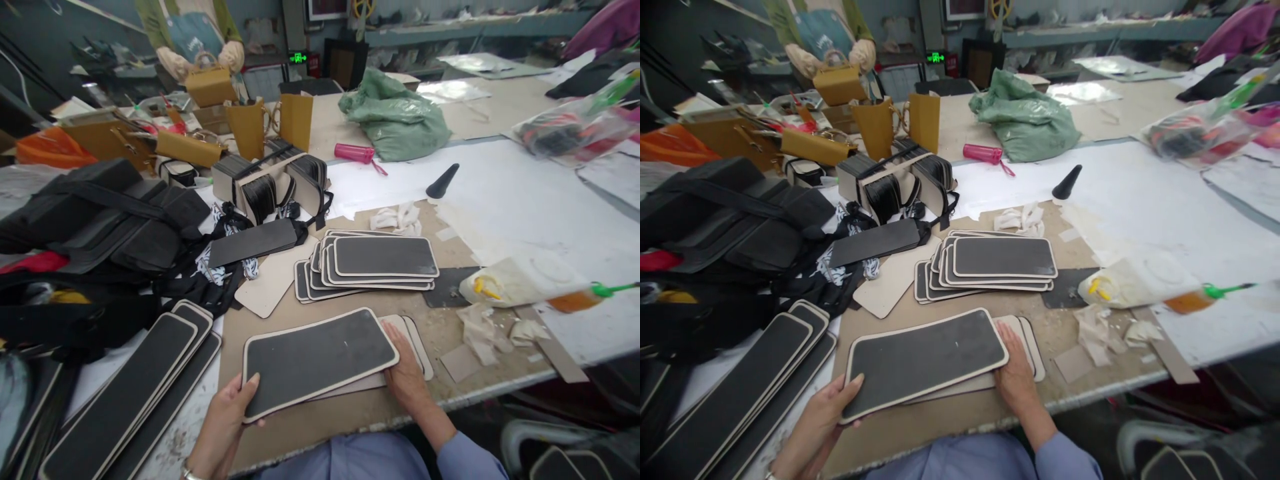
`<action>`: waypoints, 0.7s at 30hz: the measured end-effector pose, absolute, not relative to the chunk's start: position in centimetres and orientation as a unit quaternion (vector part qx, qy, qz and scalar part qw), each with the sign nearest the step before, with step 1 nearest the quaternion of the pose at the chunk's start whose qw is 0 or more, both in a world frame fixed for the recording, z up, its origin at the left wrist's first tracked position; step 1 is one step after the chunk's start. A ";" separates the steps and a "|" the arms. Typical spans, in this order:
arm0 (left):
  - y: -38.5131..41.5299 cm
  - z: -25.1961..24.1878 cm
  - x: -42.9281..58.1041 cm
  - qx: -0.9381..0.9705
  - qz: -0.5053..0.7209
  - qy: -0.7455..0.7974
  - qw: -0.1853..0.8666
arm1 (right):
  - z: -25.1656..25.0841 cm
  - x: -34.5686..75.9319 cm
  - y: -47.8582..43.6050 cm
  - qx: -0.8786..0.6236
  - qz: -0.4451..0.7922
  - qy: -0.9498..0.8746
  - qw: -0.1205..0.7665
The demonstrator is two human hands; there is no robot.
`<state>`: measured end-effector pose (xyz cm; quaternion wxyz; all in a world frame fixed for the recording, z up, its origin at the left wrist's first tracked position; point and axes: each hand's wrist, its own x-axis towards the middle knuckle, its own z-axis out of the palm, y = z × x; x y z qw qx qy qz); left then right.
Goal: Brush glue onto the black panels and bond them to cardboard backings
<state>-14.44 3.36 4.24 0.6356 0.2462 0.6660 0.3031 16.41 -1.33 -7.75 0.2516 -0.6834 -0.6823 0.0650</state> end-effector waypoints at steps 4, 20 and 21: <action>3.4 3.7 -16.4 0.307 0.285 0.661 0.623 | -6.9 16.8 -0.8 -0.681 0.125 -0.663 0.285; 0.2 0.4 -16.5 0.733 0.368 0.524 0.231 | -4.8 16.1 1.5 -0.729 0.421 -0.484 0.238; 0.1 0.4 -16.6 0.736 0.368 0.524 0.220 | -4.8 16.0 1.5 -0.732 0.423 -0.480 0.233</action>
